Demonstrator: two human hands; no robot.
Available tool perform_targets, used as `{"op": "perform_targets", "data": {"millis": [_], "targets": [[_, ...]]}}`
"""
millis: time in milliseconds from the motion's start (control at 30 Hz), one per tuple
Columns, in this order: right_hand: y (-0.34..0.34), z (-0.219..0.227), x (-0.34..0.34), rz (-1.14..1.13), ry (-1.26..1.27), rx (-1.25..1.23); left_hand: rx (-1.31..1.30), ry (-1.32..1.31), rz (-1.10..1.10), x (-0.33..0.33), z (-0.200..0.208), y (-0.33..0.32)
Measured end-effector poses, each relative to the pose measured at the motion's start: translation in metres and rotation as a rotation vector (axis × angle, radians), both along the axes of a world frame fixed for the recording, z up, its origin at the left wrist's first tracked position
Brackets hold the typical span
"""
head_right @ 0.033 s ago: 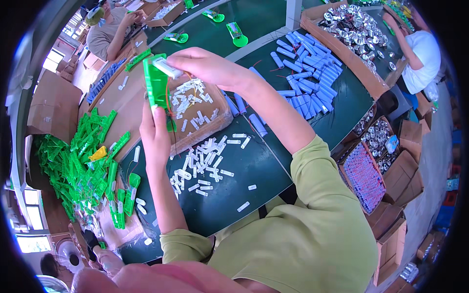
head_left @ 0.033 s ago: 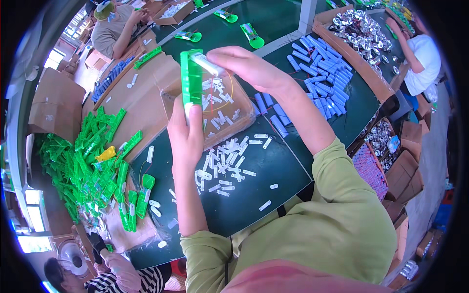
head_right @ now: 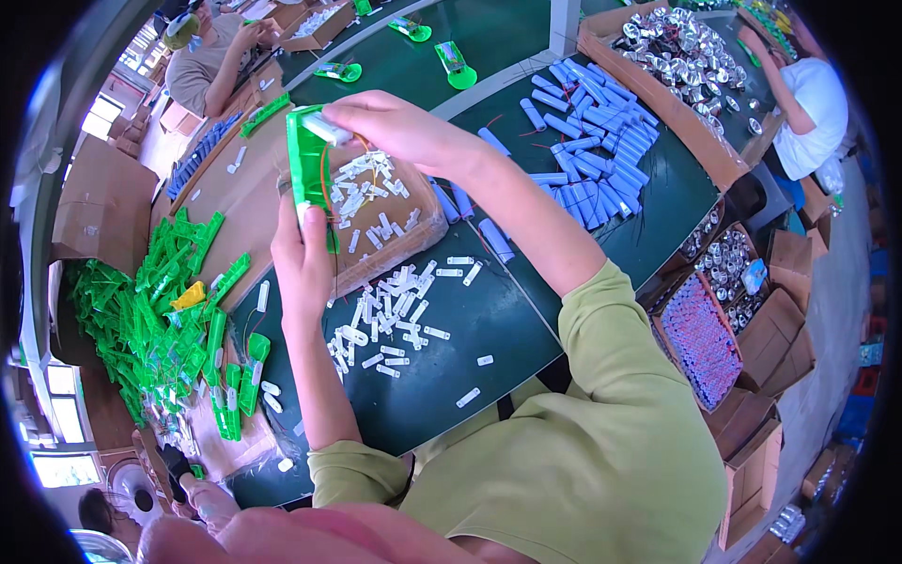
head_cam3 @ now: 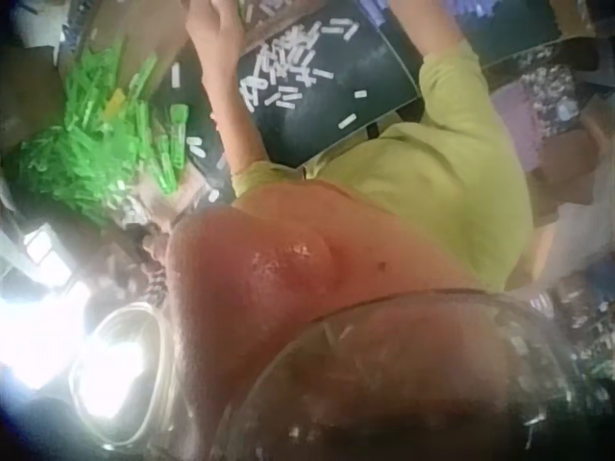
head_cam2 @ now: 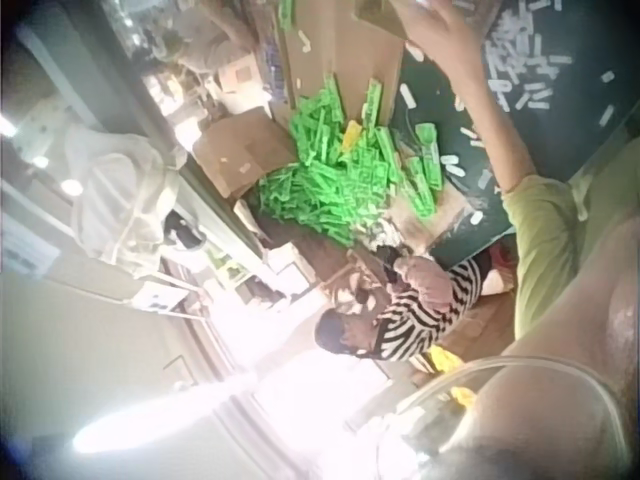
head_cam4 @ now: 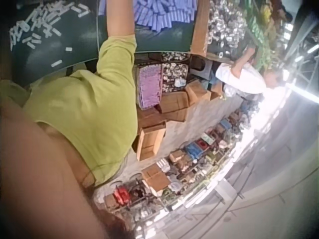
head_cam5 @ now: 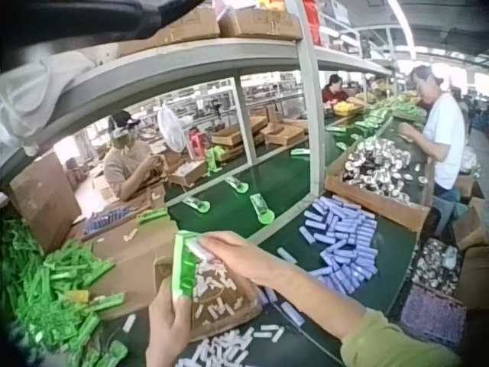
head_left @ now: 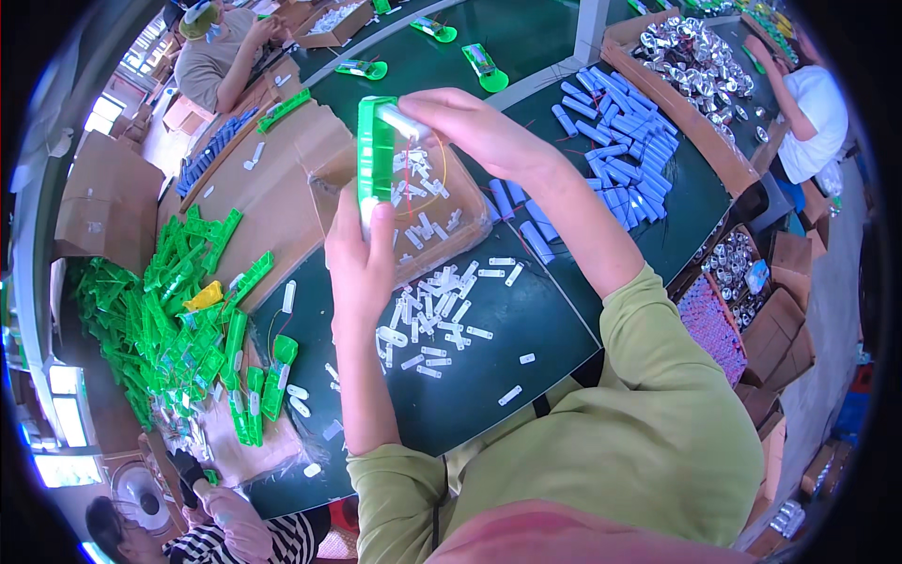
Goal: The person assembles electronic devices by inserting batteries and attaching small plastic components into plastic housings by hand, placing the assembled units onto the workbench.
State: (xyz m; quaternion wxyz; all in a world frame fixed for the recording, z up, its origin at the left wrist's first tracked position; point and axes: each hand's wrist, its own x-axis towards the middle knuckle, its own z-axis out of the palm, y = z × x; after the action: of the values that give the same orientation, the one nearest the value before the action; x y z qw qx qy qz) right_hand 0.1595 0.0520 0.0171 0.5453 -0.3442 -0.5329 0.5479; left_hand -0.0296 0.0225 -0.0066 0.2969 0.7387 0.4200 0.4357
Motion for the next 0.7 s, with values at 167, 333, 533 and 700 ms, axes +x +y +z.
{"op": "perform_targets", "data": {"millis": [167, 333, 533, 700], "targets": [[0.035, -0.032, -0.013, -0.760, -0.259, 0.497, -0.032, 0.195, -0.060, 0.009, -0.001, -0.004], [0.031, -0.029, -0.004, -0.092, 0.034, 0.391, -0.274, -0.109, -0.260, -0.002, -0.001, -0.005], [0.011, -0.012, -0.007, 0.256, 0.396, -0.045, -0.479, -0.297, -0.184, -0.017, 0.000, 0.006], [0.008, -0.008, -0.005, 0.454, 0.597, -0.231, -0.466, -0.374, -0.222, -0.016, -0.008, 0.014]]}}
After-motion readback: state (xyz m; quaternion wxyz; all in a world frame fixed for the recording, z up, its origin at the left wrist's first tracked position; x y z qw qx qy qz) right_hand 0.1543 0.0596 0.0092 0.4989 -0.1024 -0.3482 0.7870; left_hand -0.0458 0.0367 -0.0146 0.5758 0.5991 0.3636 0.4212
